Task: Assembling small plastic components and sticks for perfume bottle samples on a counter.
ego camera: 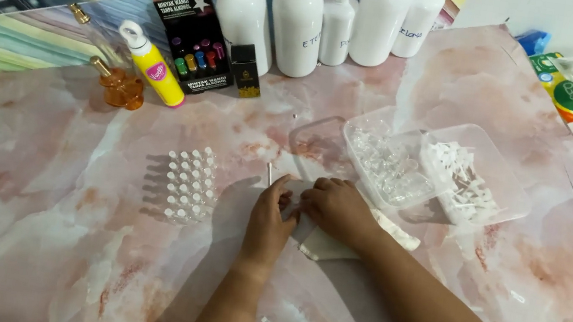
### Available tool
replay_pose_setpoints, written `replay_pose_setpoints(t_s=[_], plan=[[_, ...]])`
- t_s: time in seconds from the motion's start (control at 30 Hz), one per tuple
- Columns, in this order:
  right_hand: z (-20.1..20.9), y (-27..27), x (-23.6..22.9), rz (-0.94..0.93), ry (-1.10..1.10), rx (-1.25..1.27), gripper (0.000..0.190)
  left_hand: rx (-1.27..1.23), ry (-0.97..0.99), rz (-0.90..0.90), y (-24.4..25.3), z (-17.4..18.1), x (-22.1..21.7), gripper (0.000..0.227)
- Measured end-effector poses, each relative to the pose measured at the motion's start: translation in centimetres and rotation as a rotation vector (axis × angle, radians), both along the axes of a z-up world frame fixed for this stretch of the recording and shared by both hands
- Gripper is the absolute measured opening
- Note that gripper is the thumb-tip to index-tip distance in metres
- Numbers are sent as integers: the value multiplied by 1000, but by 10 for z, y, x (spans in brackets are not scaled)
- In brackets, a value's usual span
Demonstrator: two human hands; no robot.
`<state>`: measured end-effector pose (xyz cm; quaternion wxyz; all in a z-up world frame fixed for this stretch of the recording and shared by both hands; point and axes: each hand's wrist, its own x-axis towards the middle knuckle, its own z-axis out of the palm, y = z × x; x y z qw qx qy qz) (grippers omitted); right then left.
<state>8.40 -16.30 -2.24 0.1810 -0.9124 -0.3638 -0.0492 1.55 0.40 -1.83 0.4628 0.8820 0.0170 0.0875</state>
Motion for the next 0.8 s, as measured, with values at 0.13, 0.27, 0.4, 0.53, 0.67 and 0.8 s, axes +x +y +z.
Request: replay_pose_setpoints(t_s=[0.13, 0.27, 0.4, 0.53, 0.67, 0.8], plan=[[7, -1, -3, -39, 38, -50, 19, 10, 8, 22, -4, 5, -7, 72], [48, -16, -9, -76, 72, -100, 26, 199, -315, 75, -26, 25, -22, 76], [126, -68, -24, -167, 213, 319, 30, -77, -511, -80, -65, 43, -9, 64], [144, -155, -7, -347, 20, 290, 28, -586, -342, -271, -172, 47, 6, 52], [82, -234, 37, -560, 7, 31, 28, -1259, 328, -359, -251, 88, 26, 83], [-35, -287, 91, -633, 162, -265, 30, -1483, 621, -170, -300, 70, 54, 89]])
